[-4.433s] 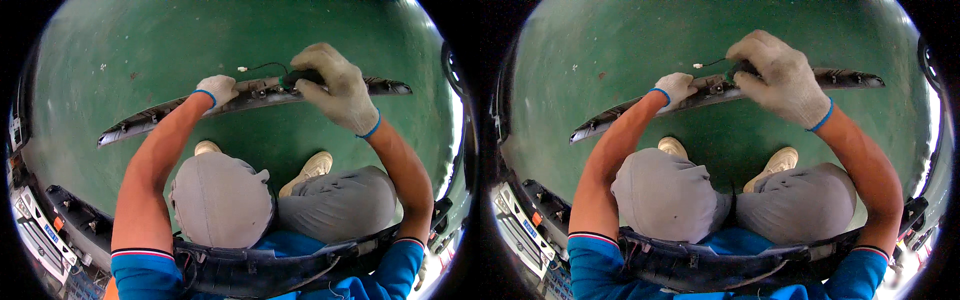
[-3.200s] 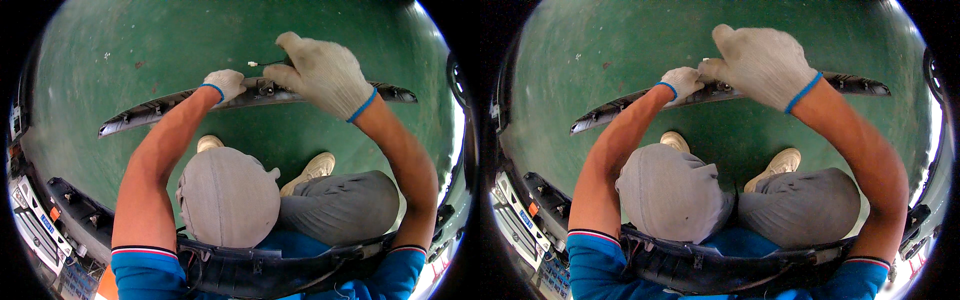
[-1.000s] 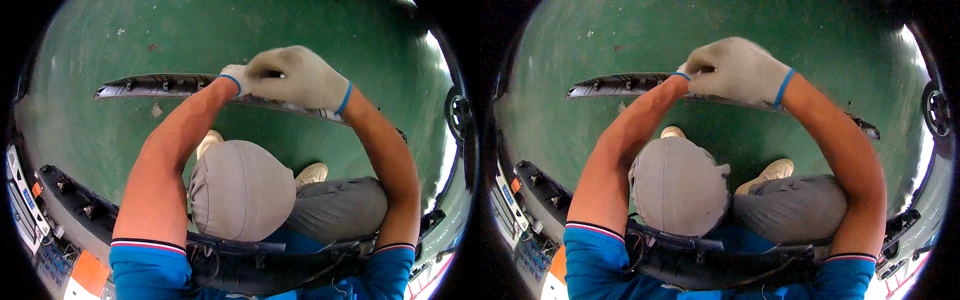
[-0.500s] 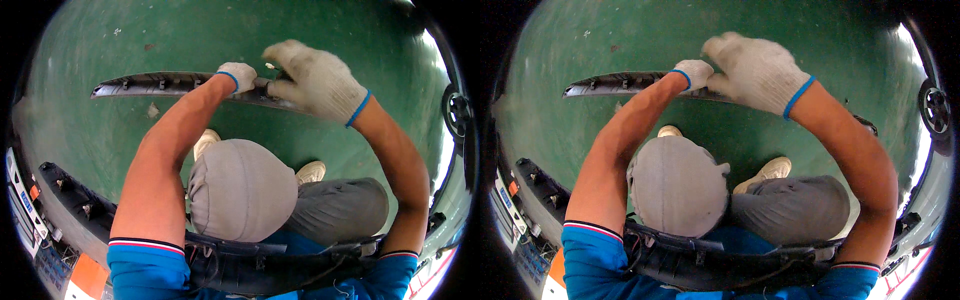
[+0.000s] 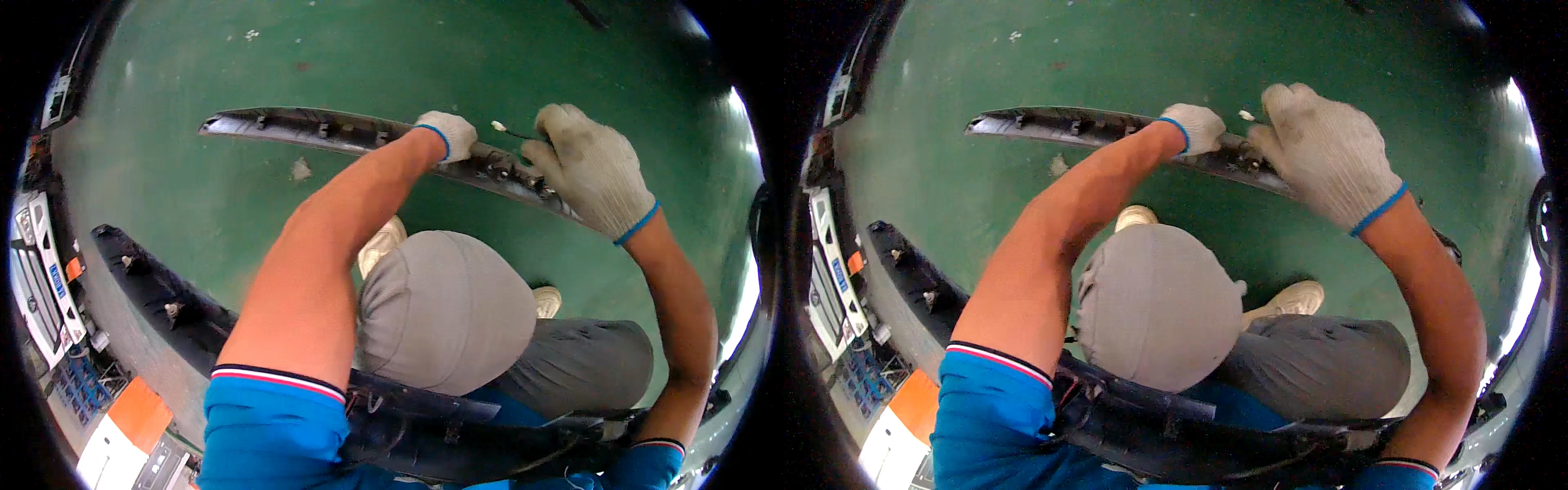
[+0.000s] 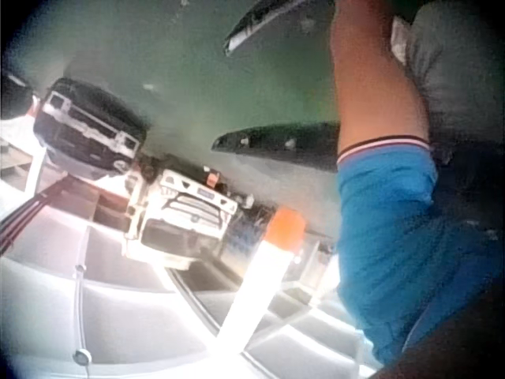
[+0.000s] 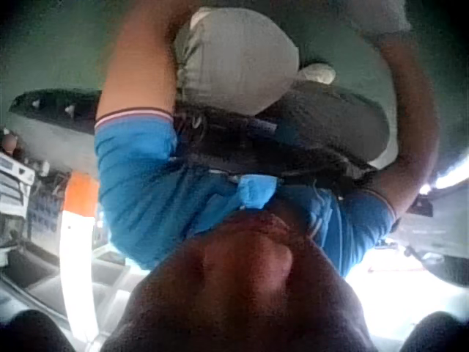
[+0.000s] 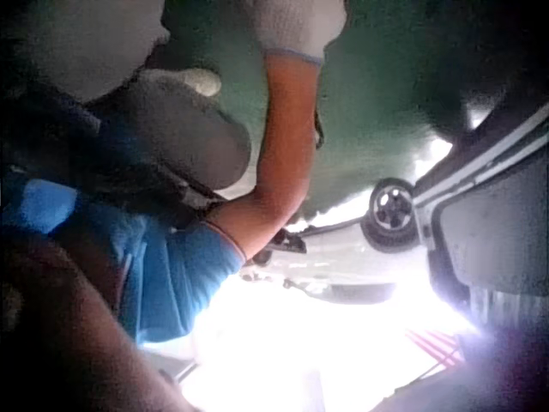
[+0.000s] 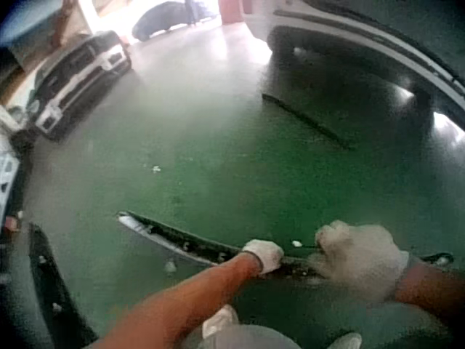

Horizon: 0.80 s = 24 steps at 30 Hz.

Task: The person sits on the floor and assembles a white car bumper by attaching a black trim piece. They use a screwdriver to secure fasteners and connect electrical wiring harnesses to the bumper assembly.

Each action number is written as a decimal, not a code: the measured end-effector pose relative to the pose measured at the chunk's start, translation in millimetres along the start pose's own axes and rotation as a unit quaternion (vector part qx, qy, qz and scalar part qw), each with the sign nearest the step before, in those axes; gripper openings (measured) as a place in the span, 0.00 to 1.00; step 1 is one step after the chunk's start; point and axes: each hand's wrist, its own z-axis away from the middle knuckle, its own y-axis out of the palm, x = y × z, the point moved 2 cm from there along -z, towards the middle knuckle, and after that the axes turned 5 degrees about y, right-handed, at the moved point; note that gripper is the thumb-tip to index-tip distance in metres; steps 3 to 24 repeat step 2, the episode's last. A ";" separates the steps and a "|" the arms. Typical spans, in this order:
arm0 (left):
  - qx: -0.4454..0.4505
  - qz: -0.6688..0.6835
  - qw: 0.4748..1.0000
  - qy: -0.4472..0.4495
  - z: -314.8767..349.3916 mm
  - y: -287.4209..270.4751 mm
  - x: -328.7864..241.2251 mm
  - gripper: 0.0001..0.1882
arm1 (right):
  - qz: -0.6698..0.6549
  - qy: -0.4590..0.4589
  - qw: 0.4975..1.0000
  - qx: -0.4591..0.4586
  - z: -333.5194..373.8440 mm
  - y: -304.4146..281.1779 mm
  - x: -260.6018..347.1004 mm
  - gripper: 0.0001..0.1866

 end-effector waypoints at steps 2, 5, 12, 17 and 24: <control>0.006 -0.008 1.000 0.006 0.2 -3.0 -4.8 0.19 | -0.044 -0.009 0.999 0.028 -1.1 10.6 2.3 0.17; 0.006 -0.008 1.000 0.006 0.2 -3.0 -4.8 0.19 | -0.044 -0.009 0.999 0.028 -1.1 10.6 2.3 0.17; 0.006 -0.008 1.000 0.006 0.2 -3.0 -4.8 0.19 | -0.044 -0.009 0.999 0.028 -1.1 10.6 2.3 0.17; 0.006 -0.008 1.000 0.006 0.2 -3.0 -4.8 0.19 | -0.044 -0.009 0.999 0.028 -1.1 10.6 2.3 0.17; 0.006 -0.008 1.000 0.006 0.2 -3.0 -4.8 0.19 | -0.044 -0.009 0.999 0.028 -1.1 10.6 2.3 0.17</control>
